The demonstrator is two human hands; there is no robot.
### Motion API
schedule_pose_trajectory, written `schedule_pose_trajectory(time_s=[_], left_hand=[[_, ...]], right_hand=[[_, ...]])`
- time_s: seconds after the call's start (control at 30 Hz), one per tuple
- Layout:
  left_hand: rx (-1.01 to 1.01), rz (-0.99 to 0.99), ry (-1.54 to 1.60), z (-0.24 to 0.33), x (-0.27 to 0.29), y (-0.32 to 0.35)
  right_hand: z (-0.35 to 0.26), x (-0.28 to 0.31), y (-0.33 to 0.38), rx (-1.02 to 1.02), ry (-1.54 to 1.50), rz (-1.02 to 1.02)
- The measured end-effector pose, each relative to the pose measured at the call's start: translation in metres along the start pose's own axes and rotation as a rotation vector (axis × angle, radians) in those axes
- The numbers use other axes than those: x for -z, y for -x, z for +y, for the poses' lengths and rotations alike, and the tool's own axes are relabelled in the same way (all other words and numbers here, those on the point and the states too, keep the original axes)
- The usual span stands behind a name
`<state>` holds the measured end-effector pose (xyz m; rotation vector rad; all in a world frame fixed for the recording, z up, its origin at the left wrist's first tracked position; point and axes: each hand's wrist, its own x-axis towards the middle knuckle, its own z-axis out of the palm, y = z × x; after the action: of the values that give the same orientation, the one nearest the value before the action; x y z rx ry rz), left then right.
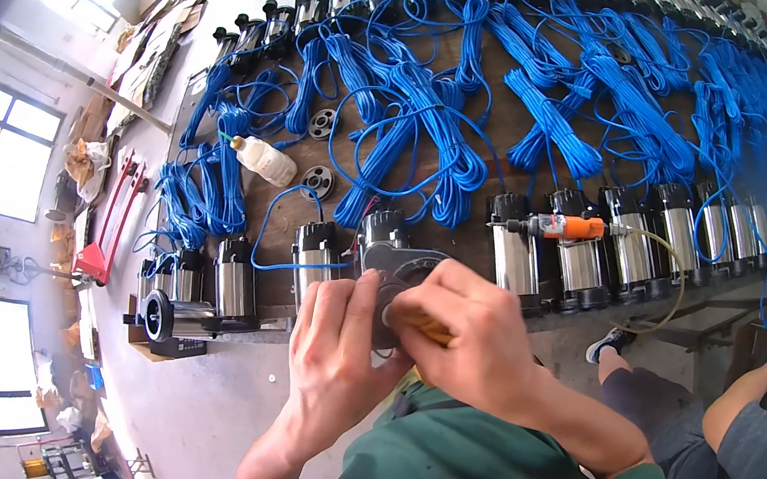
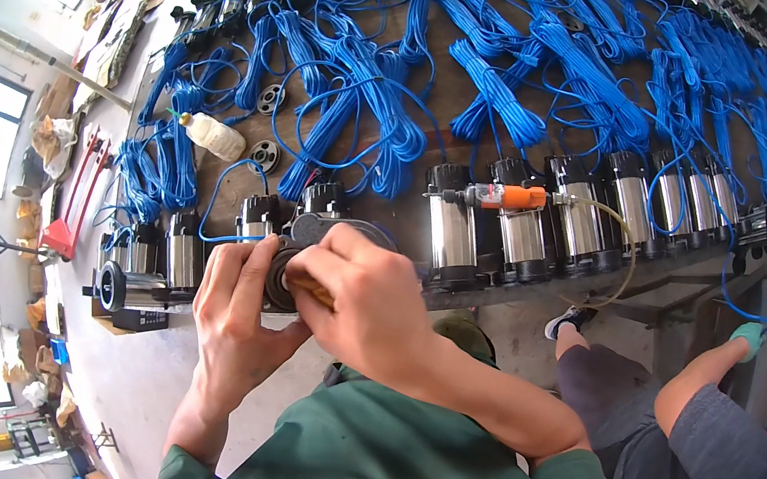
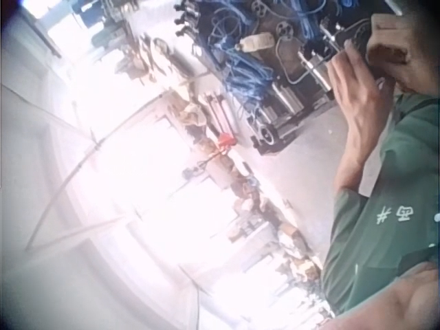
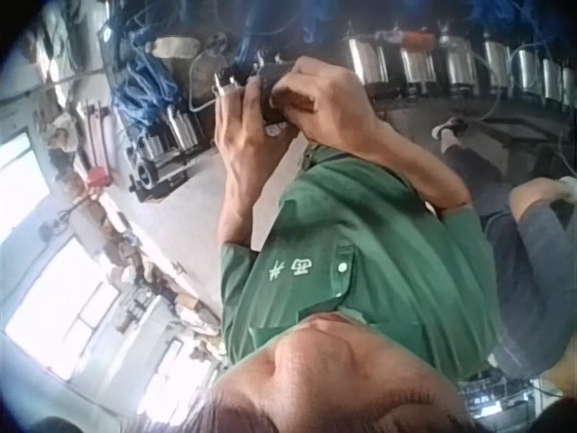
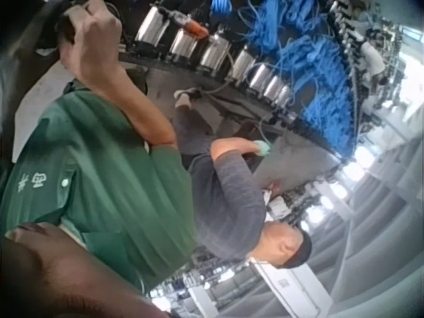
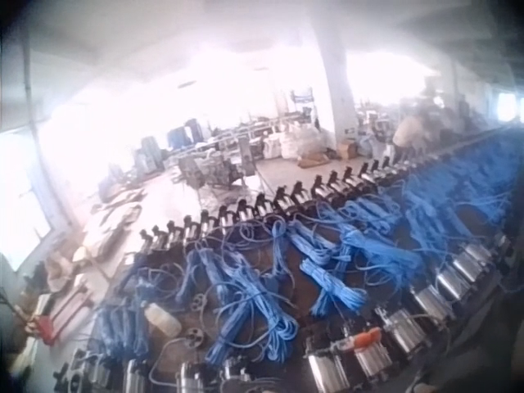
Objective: The person cleans a small circular component with a cloth, applies oil to a submersible pump using a bottle, and secures a metal plate to the pump using a pneumatic screwdriver.
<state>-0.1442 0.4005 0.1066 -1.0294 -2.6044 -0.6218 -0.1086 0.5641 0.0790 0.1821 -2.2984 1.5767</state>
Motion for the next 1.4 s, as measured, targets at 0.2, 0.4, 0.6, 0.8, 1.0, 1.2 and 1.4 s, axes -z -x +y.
schedule_pose_trajectory(time_s=[0.2,0.4,0.6,0.8,1.0,1.2,1.4], left_hand=[[0.062,-0.022,0.083,-0.007,0.000,0.007],[0.062,0.023,0.168,-0.009,0.005,0.011],[0.063,0.153,0.333,-0.004,0.014,0.015],[0.053,0.151,0.344,-0.004,0.013,0.017],[0.061,0.005,0.265,-0.006,0.012,0.017],[0.004,0.016,0.126,-0.009,0.009,0.014],[0.094,0.082,0.207,-0.015,0.011,0.017]], right_hand=[[0.003,0.009,-0.005,0.061,0.118,0.075],[-0.013,0.024,-0.006,0.072,-0.076,-0.006],[-0.024,0.043,-0.008,-0.029,-0.087,0.023],[-0.030,0.043,-0.010,0.221,0.154,-0.033],[-0.026,0.022,-0.011,0.327,0.196,-0.172],[-0.018,0.014,-0.006,0.288,0.241,-0.334],[-0.019,0.037,-0.008,-0.187,-0.162,-0.281]])
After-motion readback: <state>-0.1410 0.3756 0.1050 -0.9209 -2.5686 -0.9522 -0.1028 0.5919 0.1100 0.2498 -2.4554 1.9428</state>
